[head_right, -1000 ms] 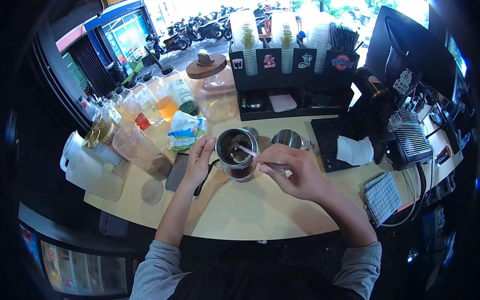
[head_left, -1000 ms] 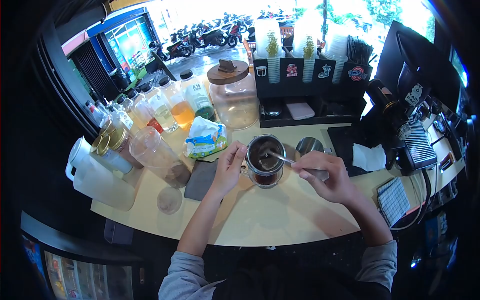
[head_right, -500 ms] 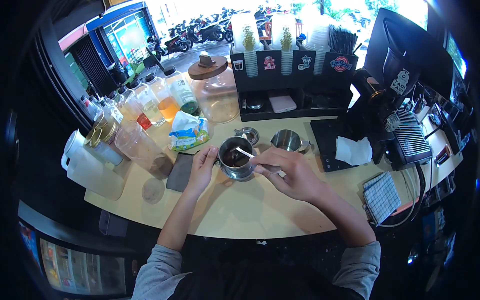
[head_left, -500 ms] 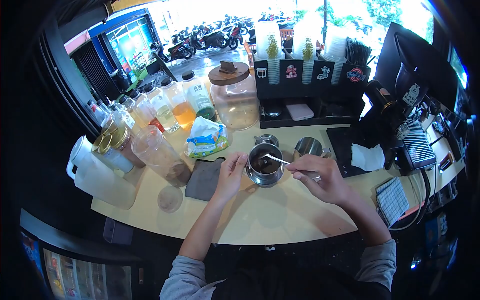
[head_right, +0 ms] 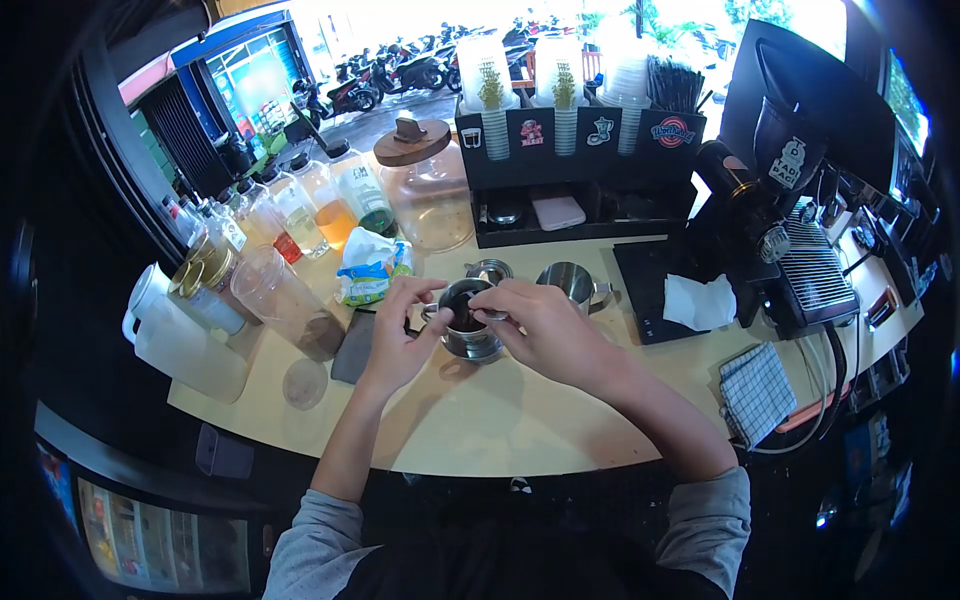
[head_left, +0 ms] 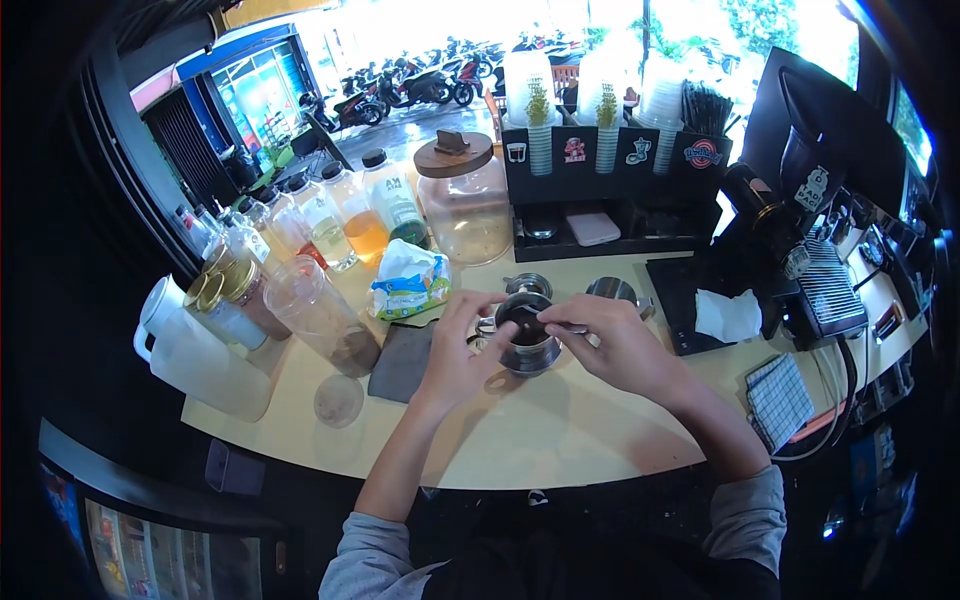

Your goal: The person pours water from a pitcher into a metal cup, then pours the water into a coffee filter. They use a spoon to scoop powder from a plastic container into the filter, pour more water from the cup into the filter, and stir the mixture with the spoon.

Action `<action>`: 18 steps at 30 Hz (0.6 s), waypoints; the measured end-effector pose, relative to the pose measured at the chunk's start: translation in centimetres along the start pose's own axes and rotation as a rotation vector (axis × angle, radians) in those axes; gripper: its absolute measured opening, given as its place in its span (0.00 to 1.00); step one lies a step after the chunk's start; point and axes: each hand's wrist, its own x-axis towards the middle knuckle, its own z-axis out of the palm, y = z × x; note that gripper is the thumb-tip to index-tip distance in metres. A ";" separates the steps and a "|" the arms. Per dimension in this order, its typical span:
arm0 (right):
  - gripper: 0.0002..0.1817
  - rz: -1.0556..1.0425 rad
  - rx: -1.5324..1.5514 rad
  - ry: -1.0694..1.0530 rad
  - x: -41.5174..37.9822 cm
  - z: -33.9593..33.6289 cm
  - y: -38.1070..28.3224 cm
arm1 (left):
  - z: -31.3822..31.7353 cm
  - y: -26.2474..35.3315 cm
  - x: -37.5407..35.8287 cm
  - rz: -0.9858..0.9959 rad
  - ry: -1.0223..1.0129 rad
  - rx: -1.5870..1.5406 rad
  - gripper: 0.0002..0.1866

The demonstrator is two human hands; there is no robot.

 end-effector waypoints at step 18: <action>0.15 0.710 -0.155 -0.053 -5.1 -4.4 8.4 | -0.7 -0.7 4.2 0.331 0.013 0.075 0.04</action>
